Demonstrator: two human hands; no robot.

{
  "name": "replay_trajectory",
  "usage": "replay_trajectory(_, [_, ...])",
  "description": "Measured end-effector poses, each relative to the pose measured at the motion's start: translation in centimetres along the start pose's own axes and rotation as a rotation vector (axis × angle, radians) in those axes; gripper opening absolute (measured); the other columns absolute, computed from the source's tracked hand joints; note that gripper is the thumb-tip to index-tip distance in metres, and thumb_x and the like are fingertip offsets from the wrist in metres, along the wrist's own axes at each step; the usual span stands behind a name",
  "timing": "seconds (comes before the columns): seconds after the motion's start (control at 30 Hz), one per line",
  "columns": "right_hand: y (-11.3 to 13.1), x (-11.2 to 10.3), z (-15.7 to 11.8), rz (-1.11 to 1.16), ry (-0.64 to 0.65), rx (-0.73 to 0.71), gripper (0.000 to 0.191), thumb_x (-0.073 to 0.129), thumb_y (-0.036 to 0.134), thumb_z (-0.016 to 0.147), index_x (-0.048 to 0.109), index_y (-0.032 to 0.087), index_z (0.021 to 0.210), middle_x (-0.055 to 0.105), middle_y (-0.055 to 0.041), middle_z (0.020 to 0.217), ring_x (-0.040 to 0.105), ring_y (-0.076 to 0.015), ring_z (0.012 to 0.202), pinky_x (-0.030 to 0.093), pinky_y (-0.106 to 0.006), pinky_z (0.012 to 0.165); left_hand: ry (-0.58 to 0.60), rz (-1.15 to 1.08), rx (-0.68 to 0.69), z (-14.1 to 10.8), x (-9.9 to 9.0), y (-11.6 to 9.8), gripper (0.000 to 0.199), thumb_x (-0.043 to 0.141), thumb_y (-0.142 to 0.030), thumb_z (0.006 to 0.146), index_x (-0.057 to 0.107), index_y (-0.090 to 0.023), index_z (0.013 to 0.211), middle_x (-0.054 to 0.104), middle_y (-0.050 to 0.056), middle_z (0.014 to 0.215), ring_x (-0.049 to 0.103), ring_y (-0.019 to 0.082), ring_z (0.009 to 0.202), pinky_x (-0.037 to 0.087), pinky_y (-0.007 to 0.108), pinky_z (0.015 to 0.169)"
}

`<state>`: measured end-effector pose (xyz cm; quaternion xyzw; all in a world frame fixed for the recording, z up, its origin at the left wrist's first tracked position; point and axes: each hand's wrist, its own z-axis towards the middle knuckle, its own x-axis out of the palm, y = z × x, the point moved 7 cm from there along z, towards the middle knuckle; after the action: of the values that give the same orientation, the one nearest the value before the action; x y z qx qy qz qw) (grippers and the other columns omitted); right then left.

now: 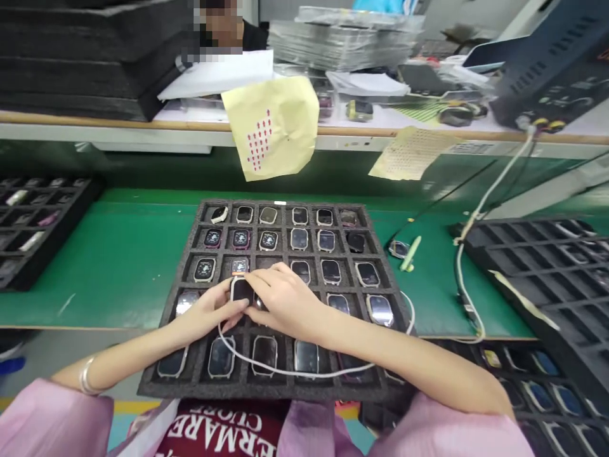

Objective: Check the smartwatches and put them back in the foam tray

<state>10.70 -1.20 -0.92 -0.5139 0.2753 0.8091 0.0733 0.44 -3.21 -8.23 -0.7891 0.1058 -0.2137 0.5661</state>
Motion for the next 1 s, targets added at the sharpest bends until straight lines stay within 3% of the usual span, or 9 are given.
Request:
replay_trajectory(0.23, [-0.2,0.7,0.4,-0.053,0.066,-0.005,0.034,0.063,0.017,0.083,0.059,0.006,0.114,0.069,-0.0132,0.092,0.064,-0.0255,0.082,0.052,-0.043,0.080,0.018,0.016,-0.004,0.1,0.0,0.0,0.042,0.059,-0.048,0.086,0.047,-0.013,0.107,0.044,-0.009,0.054,0.039,0.007,0.045,0.029,0.019,0.044])
replay_trajectory(0.6, [-0.5,1.0,-0.2,0.151,-0.102,-0.053,0.036,0.061,0.026,0.087,0.053,0.013,0.120,0.067,-0.0104,0.096,0.063,-0.0224,0.084,0.053,-0.038,0.076,0.030,-0.072,-0.021,-0.2,-0.6,0.3,0.038,0.066,-0.044,0.082,0.050,-0.013,0.098,0.043,-0.007,0.064,0.033,0.004,0.048,0.023,0.019,0.042])
replay_trajectory(1.0, [-1.0,1.7,-0.4,0.234,0.000,0.044,0.037,0.063,0.032,0.087,0.055,0.014,0.119,0.067,-0.0104,0.098,0.062,-0.0230,0.087,0.051,-0.040,0.081,0.061,-0.038,-0.039,-0.3,-0.5,0.5,0.039,0.062,-0.044,0.085,0.048,-0.014,0.104,0.041,-0.008,0.064,0.033,0.006,0.049,0.025,0.021,0.045])
